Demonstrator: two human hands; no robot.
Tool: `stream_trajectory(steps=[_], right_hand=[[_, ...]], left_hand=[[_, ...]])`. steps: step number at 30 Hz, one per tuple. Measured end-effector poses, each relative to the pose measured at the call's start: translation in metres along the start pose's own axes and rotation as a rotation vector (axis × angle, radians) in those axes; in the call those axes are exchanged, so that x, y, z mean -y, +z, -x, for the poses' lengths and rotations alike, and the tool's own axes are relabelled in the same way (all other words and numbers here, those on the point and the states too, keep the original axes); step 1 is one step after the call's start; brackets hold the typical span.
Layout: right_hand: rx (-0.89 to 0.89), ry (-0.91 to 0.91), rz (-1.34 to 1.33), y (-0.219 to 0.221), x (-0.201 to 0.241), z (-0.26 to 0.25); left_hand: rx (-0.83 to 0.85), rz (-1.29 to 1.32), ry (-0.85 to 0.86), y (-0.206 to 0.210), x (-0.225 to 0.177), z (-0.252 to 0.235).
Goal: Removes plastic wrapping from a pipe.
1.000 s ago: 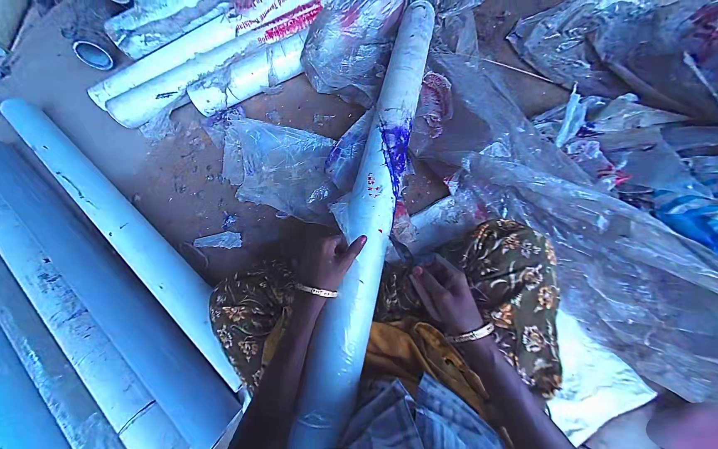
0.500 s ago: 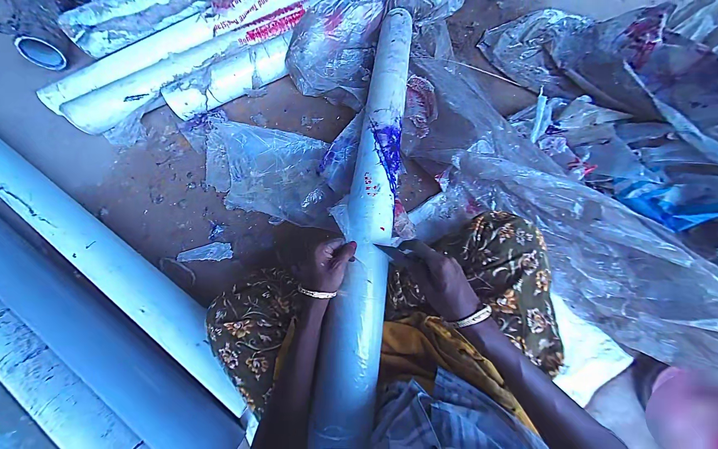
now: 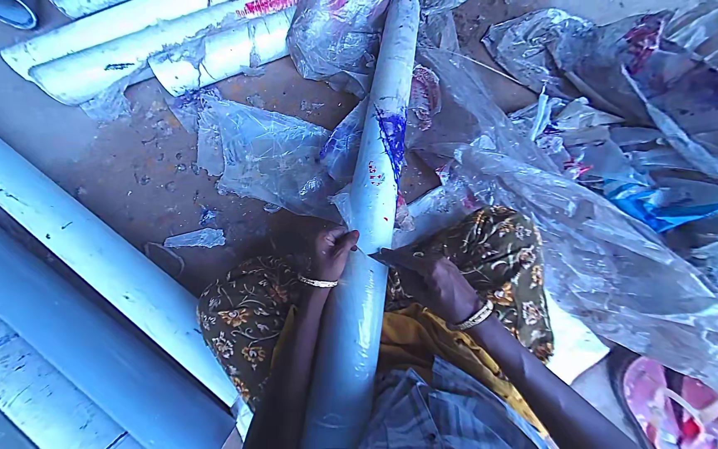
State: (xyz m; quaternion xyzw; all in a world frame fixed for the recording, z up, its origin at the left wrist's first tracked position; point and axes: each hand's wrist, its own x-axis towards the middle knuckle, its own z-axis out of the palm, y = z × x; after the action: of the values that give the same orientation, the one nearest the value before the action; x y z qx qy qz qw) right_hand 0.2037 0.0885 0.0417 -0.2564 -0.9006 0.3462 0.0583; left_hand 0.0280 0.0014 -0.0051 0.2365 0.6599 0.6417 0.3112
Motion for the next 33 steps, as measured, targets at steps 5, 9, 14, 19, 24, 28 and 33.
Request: stream_trajectory(steps=[5, 9, 14, 19, 24, 28, 33], right_hand=[[-0.048, -0.078, -0.089, -0.009, -0.01, 0.002], [-0.064, -0.054, 0.097, -0.005, 0.001, -0.015], [-0.068, -0.141, 0.059, 0.005, 0.001, 0.01], [0.014, -0.086, -0.102, -0.003, -0.003, 0.016], [-0.003, -0.058, 0.084, 0.0, 0.008, -0.004], [-0.022, -0.073, 0.081, 0.009, 0.009, 0.018], [0.018, -0.098, -0.139, 0.005, -0.003, 0.031]], left_hand=[[-0.018, 0.04, -0.002, 0.0, 0.002, -0.002], [-0.027, 0.054, -0.032, -0.001, 0.001, -0.001], [-0.058, 0.129, -0.063, -0.001, 0.001, 0.001], [-0.078, 0.227, -0.092, -0.002, 0.002, 0.0], [-0.099, 0.249, -0.142, -0.002, -0.003, 0.003], [-0.108, 0.278, -0.156, -0.004, 0.0, 0.003], [-0.141, 0.343, -0.187, -0.004, 0.001, 0.002]])
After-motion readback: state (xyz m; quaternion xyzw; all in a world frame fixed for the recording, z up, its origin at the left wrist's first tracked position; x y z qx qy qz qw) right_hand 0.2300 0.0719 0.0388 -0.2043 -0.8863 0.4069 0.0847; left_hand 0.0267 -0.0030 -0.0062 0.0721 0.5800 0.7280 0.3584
